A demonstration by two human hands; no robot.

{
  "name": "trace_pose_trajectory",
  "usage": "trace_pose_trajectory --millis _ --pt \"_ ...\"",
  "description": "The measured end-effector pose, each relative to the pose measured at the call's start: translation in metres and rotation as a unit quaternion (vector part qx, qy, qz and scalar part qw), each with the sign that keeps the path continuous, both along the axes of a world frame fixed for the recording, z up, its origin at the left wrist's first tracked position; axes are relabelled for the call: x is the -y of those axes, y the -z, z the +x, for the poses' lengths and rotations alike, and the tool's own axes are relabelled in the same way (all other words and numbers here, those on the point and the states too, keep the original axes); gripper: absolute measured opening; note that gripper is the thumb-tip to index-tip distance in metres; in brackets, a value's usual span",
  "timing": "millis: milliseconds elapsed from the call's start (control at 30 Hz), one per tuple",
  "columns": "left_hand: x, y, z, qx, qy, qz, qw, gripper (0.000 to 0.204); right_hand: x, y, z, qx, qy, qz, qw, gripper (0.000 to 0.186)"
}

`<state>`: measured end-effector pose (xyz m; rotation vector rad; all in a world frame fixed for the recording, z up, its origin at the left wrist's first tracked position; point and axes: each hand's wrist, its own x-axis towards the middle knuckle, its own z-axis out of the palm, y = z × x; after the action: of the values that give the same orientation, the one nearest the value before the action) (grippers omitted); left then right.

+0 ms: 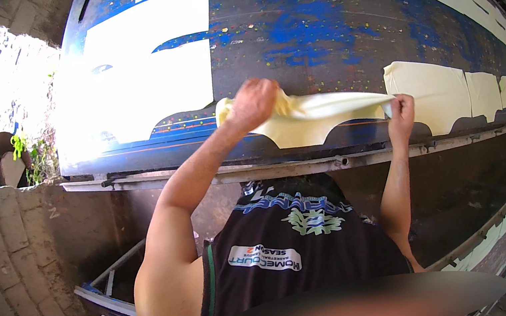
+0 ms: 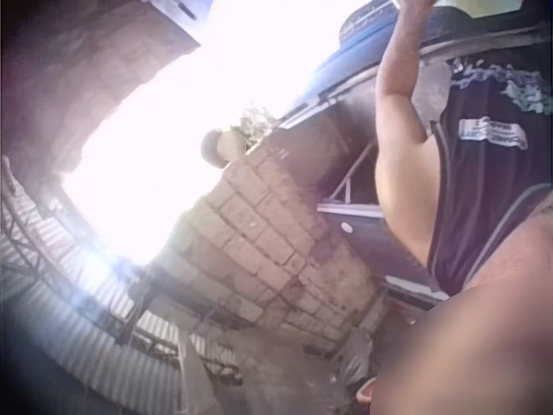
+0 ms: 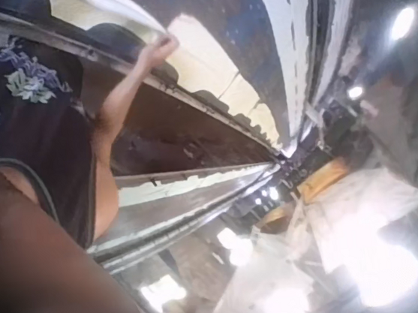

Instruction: The person applies strips of white adhesive tape to a blue surface, smoothing each piece with their hands to ensure it adheres. They repeat this process, placing multiple strips side by side to cover a larger area.

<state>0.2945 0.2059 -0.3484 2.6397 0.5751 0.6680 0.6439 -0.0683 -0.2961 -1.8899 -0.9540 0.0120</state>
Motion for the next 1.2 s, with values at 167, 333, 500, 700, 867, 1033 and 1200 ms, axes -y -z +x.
trace_pose_trajectory --millis 167,333,500,700,867,1033,1200 --pt "0.045 -0.065 -0.019 0.101 0.082 -0.073 0.989 0.013 0.026 -0.038 0.004 0.025 0.134 0.153 0.979 0.008" --pt "0.041 -0.100 -0.079 0.058 0.138 -0.061 0.987 0.038 0.031 -0.057 0.005 0.085 0.263 0.223 0.935 0.008" --pt "0.047 -0.106 -0.106 0.020 0.131 -0.087 0.987 0.055 0.030 -0.065 0.005 0.134 0.257 0.236 0.928 0.008" --pt "0.061 -0.124 -0.097 -0.028 0.104 -0.125 0.986 0.057 0.043 -0.087 0.019 0.182 0.252 0.207 0.927 0.008" --pt "0.070 -0.137 -0.076 0.090 0.087 -0.176 0.976 0.030 0.065 -0.122 0.052 0.235 0.257 0.202 0.915 0.011" --pt "0.028 -0.116 -0.002 0.153 -0.012 -0.180 0.972 0.006 0.060 -0.131 0.105 0.167 0.220 0.273 0.921 0.009" --pt "-0.031 -0.057 0.101 0.089 -0.059 -0.033 0.994 0.008 0.017 -0.097 0.165 0.141 0.154 -0.011 0.978 0.012"
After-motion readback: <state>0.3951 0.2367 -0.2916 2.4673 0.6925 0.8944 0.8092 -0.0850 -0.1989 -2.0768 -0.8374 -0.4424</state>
